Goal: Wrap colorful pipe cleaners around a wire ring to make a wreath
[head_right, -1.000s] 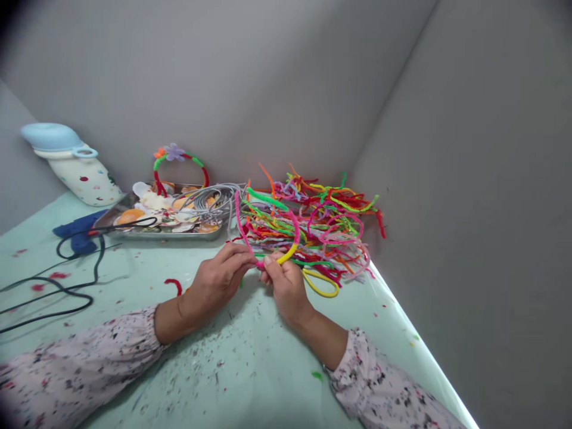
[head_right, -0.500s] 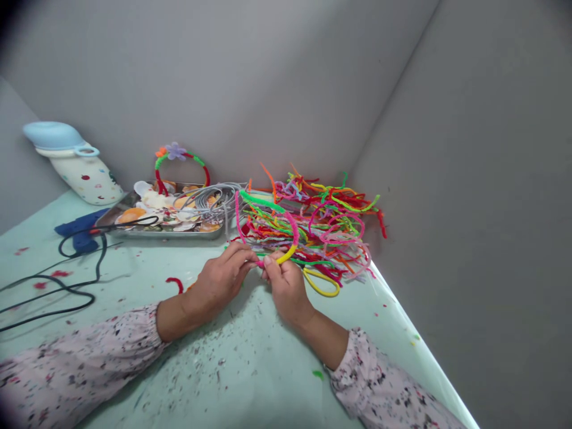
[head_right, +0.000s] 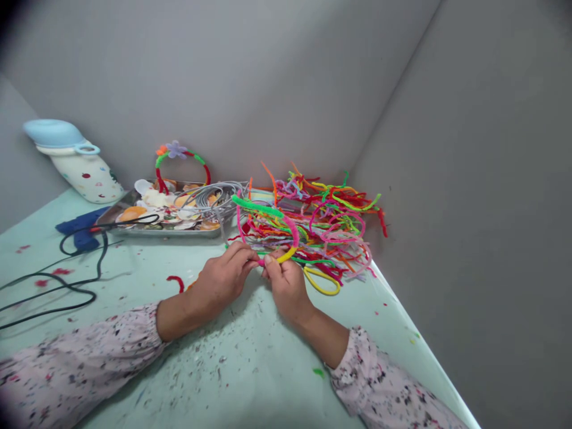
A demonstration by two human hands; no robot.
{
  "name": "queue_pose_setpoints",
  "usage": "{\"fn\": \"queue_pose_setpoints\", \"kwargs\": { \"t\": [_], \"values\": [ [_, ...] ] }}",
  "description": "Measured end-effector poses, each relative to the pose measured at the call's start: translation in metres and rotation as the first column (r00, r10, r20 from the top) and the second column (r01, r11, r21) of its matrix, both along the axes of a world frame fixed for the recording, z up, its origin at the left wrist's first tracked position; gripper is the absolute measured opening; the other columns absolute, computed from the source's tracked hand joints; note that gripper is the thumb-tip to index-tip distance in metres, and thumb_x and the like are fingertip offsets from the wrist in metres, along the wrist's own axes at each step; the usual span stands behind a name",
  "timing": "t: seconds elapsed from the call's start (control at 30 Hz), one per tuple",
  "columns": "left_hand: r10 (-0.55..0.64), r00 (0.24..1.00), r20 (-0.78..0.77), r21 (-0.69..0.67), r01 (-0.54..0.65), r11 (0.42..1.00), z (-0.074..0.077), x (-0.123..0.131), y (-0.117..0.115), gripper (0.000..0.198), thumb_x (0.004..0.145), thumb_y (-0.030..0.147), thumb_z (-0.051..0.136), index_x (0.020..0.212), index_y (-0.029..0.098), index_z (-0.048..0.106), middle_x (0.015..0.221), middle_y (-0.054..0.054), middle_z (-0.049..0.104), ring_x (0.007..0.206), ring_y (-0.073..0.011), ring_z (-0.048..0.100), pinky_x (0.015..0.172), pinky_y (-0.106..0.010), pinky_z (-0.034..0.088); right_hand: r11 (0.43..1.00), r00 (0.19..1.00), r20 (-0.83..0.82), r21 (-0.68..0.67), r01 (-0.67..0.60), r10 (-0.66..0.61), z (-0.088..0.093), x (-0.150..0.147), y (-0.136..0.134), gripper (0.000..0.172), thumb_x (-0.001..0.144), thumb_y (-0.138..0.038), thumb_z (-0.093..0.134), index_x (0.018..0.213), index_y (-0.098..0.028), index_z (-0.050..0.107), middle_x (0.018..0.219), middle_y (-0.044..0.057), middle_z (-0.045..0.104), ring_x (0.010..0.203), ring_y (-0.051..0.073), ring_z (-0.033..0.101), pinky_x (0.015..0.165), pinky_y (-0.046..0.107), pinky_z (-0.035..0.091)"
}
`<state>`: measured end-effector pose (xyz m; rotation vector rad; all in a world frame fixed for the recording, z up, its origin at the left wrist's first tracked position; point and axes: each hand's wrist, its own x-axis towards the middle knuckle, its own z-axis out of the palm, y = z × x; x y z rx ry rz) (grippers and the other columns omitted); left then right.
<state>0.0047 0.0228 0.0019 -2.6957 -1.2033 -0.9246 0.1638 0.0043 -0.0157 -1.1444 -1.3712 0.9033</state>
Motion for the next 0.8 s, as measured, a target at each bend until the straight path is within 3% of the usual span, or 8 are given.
{"fn": "queue_pose_setpoints", "kwargs": {
  "t": [0.2, 0.37, 0.47, 0.6, 0.7, 0.8],
  "values": [
    [0.001, 1.000, 0.007, 0.014, -0.001, 1.000, 0.000, -0.001, -0.002, 0.015, 0.095, 0.024, 0.043, 0.100, 0.018, 0.056, 0.099, -0.004, 0.063, 0.083, -0.0154, 0.064, 0.059, -0.023, 0.051, 0.996, 0.998, -0.065, -0.087, 0.012, -0.017, 0.003, -0.002, 0.001, 0.038, 0.088, -0.044, 0.051, 0.061, -0.017, 0.056, 0.060, -0.001, 0.050, 0.055, 0.012, 0.042, 0.054, 0.025, 0.034],
    [-0.174, 0.979, 0.105, 0.155, 0.157, 0.975, 0.002, -0.002, -0.007, 0.027, 0.091, 0.011, 0.048, 0.116, 0.018, 0.053, 0.118, -0.006, 0.062, 0.102, -0.0144, 0.061, 0.075, -0.023, 0.053, 0.982, 0.974, -0.214, -0.188, 0.034, -0.075, 0.007, -0.004, 0.004, 0.042, 0.084, -0.047, 0.055, 0.053, -0.018, 0.053, 0.050, -0.003, 0.046, 0.048, 0.011, 0.040, 0.050, 0.025, 0.032],
    [-0.265, 0.950, 0.166, 0.168, 0.238, 0.957, 0.004, -0.003, -0.010, 0.024, 0.090, 0.013, 0.051, 0.112, 0.019, 0.056, 0.112, -0.005, 0.064, 0.099, -0.0132, 0.061, 0.078, -0.022, 0.052, 0.978, 0.939, -0.331, -0.207, 0.027, -0.096, 0.005, -0.003, 0.006, 0.039, 0.082, -0.046, 0.058, 0.055, -0.018, 0.053, 0.048, -0.004, 0.047, 0.045, 0.010, 0.038, 0.046, 0.024, 0.030],
    [-0.156, 0.945, 0.289, 0.014, 0.159, 0.987, 0.006, -0.004, -0.010, 0.013, 0.090, 0.021, 0.054, 0.102, 0.019, 0.059, 0.095, -0.005, 0.063, 0.084, -0.0141, 0.060, 0.072, -0.025, 0.050, 0.977, 0.888, -0.448, -0.215, 0.004, -0.102, 0.001, -0.001, 0.009, 0.035, 0.082, -0.044, 0.059, 0.059, -0.018, 0.057, 0.050, -0.003, 0.051, 0.045, 0.010, 0.041, 0.044, 0.022, 0.030],
    [-0.048, 0.934, 0.355, -0.073, 0.078, 0.994, 0.006, -0.003, -0.007, 0.021, 0.088, 0.026, 0.057, 0.108, 0.018, 0.056, 0.085, -0.004, 0.059, 0.073, -0.0138, 0.056, 0.065, -0.026, 0.048, 0.980, 0.879, -0.474, -0.194, -0.053, -0.047, 0.001, -0.002, 0.008, 0.033, 0.082, -0.041, 0.059, 0.059, -0.018, 0.056, 0.048, -0.003, 0.050, 0.044, 0.009, 0.041, 0.043, 0.022, 0.030],
    [-0.055, 0.935, 0.351, -0.091, 0.093, 0.991, 0.006, -0.002, -0.006, 0.027, 0.089, 0.027, 0.057, 0.114, 0.018, 0.056, 0.084, -0.003, 0.057, 0.073, -0.0142, 0.055, 0.064, -0.025, 0.047, 0.976, 0.897, -0.443, -0.188, -0.112, 0.018, 0.002, -0.003, 0.005, 0.036, 0.082, -0.041, 0.059, 0.055, -0.018, 0.056, 0.047, -0.003, 0.050, 0.042, 0.009, 0.040, 0.042, 0.022, 0.029]
  ]
}}
